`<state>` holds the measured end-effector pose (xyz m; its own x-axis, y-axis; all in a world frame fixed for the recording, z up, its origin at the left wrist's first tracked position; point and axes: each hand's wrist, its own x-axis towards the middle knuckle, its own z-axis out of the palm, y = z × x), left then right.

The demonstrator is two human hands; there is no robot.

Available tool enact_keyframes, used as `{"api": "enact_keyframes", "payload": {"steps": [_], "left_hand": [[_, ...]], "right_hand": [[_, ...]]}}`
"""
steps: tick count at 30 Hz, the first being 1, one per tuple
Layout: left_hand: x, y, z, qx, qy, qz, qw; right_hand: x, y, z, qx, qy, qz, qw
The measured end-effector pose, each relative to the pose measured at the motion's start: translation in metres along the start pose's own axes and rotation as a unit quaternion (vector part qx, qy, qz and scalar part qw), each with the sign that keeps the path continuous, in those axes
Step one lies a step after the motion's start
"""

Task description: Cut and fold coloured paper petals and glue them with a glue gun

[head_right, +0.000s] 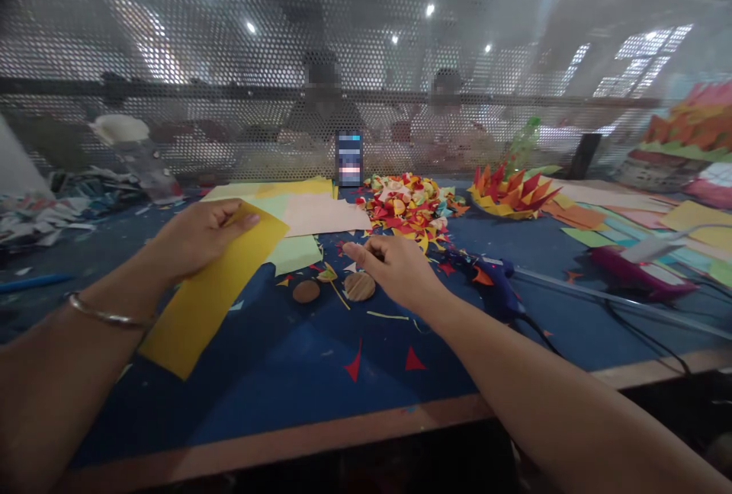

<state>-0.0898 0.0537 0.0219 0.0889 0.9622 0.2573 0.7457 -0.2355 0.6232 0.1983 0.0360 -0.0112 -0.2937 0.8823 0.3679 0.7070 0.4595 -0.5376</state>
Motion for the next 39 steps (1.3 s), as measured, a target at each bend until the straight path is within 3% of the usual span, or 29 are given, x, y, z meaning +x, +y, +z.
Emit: {"api": "enact_keyframes", "payload": {"steps": [1, 3, 6, 8, 10, 14, 19, 30, 39], "left_hand": [[0.005, -0.010, -0.001, 0.066, 0.033, -0.005, 0.997], [0.015, -0.027, 0.000, 0.149, 0.047, -0.006, 0.988], [0.021, -0.039, 0.009, 0.183, 0.081, 0.002, 0.980], [0.017, -0.030, 0.018, 0.214, 0.117, 0.071, 0.967], [0.008, -0.010, 0.028, 0.219, 0.115, 0.156, 0.956], [-0.017, 0.034, 0.050, 0.201, 0.003, 0.286, 0.937], [-0.029, 0.044, 0.063, 0.243, -0.068, 0.261, 0.932], [-0.018, 0.038, 0.077, 0.223, -0.053, 0.212, 0.950], [-0.020, 0.040, 0.081, 0.237, -0.046, 0.229, 0.943]], "right_hand": [[0.001, 0.002, 0.001, -0.015, -0.003, 0.003, 1.000], [0.003, 0.007, 0.002, -0.043, -0.012, 0.006, 0.999], [0.004, 0.011, 0.003, -0.078, -0.031, 0.019, 0.996], [0.005, 0.013, 0.004, -0.102, -0.038, 0.033, 0.994], [0.004, 0.014, 0.005, -0.123, -0.046, 0.041, 0.991], [0.004, 0.015, 0.006, -0.148, -0.047, 0.038, 0.987], [0.004, 0.014, 0.005, -0.152, -0.054, 0.036, 0.986], [0.003, 0.014, 0.005, -0.156, -0.052, 0.031, 0.986], [0.003, 0.013, 0.006, -0.159, -0.054, 0.037, 0.985]]}}
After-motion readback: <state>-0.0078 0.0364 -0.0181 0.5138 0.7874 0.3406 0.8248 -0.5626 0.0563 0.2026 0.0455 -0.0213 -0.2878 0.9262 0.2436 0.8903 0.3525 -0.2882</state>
